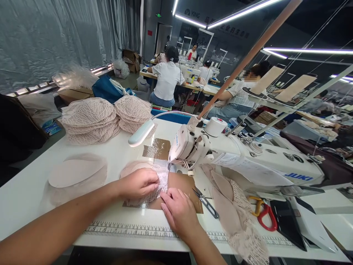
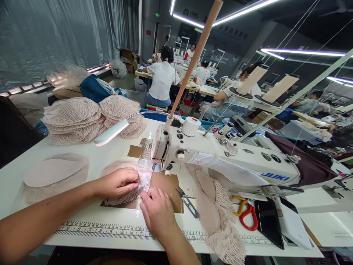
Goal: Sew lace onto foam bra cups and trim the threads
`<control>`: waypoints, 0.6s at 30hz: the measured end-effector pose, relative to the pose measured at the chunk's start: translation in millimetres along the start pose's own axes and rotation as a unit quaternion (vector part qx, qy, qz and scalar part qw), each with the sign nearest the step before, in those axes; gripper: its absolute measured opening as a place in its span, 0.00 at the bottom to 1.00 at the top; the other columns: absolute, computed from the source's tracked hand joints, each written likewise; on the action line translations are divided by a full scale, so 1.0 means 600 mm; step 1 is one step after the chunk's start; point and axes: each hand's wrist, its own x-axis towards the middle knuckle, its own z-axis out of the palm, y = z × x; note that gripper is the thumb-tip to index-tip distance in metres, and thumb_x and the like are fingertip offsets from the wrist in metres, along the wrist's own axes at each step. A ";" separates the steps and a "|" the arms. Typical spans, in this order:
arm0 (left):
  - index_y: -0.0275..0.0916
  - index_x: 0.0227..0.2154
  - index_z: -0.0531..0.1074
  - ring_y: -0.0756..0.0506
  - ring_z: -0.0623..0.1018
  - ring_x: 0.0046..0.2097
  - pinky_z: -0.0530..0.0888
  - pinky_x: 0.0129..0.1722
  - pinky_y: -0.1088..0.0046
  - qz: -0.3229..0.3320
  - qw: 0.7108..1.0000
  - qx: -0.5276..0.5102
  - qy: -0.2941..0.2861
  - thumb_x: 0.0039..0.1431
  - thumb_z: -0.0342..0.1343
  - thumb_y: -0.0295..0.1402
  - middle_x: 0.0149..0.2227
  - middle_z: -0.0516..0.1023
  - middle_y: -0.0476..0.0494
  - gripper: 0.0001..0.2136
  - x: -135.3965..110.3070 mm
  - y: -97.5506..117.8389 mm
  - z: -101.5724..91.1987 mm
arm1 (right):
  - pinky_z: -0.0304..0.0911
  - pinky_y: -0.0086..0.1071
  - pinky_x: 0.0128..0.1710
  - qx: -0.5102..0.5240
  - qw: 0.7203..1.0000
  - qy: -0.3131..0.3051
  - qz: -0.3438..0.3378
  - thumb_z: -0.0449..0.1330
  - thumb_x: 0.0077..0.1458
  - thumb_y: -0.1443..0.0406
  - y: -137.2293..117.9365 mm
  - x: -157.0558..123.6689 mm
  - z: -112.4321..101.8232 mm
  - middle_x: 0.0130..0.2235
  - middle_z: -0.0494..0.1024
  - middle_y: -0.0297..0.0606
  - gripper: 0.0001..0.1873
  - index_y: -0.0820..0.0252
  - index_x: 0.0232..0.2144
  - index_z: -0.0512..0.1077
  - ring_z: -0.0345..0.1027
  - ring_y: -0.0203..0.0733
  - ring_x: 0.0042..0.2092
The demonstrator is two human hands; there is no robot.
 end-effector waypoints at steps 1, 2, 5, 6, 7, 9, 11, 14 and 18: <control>0.37 0.29 0.68 0.48 0.69 0.32 0.67 0.35 0.74 -0.001 1.000 -0.002 0.001 0.64 0.46 0.33 0.29 0.72 0.46 0.10 0.000 0.000 -0.001 | 0.52 0.34 0.33 0.000 1.000 0.005 -0.001 0.53 0.59 0.67 0.000 -0.001 0.000 0.35 0.70 0.38 0.13 0.57 0.45 0.71 0.60 0.42 0.34; 0.37 0.29 0.68 0.48 0.70 0.32 0.67 0.35 0.73 -0.001 1.000 -0.005 0.001 0.64 0.46 0.32 0.30 0.72 0.46 0.10 0.000 0.001 -0.001 | 0.52 0.34 0.33 0.001 1.000 0.008 -0.003 0.53 0.59 0.67 0.001 -0.002 0.000 0.35 0.70 0.38 0.12 0.57 0.45 0.71 0.60 0.42 0.34; 0.37 0.31 0.70 0.47 0.71 0.34 0.68 0.36 0.72 0.009 1.000 -0.004 -0.009 0.63 0.48 0.32 0.31 0.74 0.45 0.08 0.000 0.000 -0.003 | 0.53 0.35 0.34 0.000 1.000 0.006 -0.007 0.52 0.61 0.67 0.001 -0.007 -0.002 0.35 0.71 0.38 0.12 0.57 0.44 0.71 0.60 0.42 0.35; 0.37 0.33 0.71 0.46 0.72 0.35 0.68 0.38 0.71 0.019 1.000 0.006 -0.013 0.63 0.49 0.32 0.33 0.74 0.44 0.08 0.000 -0.001 -0.003 | 0.53 0.35 0.35 -0.001 1.000 0.003 -0.007 0.52 0.61 0.67 0.001 -0.008 -0.003 0.35 0.71 0.39 0.12 0.57 0.44 0.72 0.60 0.43 0.35; 0.36 0.34 0.72 0.45 0.72 0.37 0.68 0.39 0.70 0.031 0.999 0.021 -0.016 0.63 0.49 0.32 0.34 0.75 0.42 0.08 0.000 -0.003 -0.002 | 0.53 0.35 0.35 -0.001 1.000 0.001 -0.007 0.51 0.62 0.66 0.001 -0.009 -0.003 0.36 0.72 0.39 0.11 0.58 0.43 0.72 0.60 0.43 0.36; 0.36 0.36 0.73 0.43 0.73 0.40 0.69 0.41 0.67 0.056 0.996 0.061 -0.017 0.63 0.49 0.31 0.39 0.76 0.39 0.08 0.000 -0.009 0.001 | 0.54 0.35 0.36 0.004 1.000 -0.004 -0.003 0.51 0.62 0.66 0.002 -0.011 -0.004 0.36 0.72 0.39 0.12 0.58 0.43 0.72 0.61 0.43 0.36; 0.36 0.38 0.74 0.41 0.73 0.43 0.68 0.43 0.65 0.076 0.992 0.094 -0.019 0.63 0.48 0.30 0.41 0.76 0.37 0.10 0.000 -0.014 0.005 | 0.54 0.35 0.35 0.010 1.000 -0.008 0.002 0.51 0.63 0.67 0.004 -0.013 -0.005 0.36 0.72 0.39 0.12 0.58 0.43 0.72 0.61 0.43 0.36; 0.36 0.39 0.75 0.41 0.73 0.43 0.68 0.43 0.64 0.093 0.987 0.125 -0.028 0.63 0.47 0.29 0.42 0.76 0.37 0.11 -0.001 -0.017 0.011 | 0.54 0.35 0.35 0.018 1.000 -0.012 0.008 0.50 0.63 0.67 0.005 -0.015 -0.006 0.36 0.72 0.39 0.13 0.58 0.44 0.73 0.61 0.42 0.37; 0.37 0.41 0.75 0.42 0.72 0.41 0.67 0.42 0.63 0.098 0.980 0.169 -0.043 0.64 0.47 0.30 0.43 0.76 0.38 0.12 -0.003 -0.015 0.017 | 0.54 0.35 0.36 0.021 1.000 -0.017 0.010 0.51 0.62 0.67 0.005 -0.015 -0.008 0.36 0.72 0.39 0.13 0.58 0.45 0.73 0.61 0.42 0.37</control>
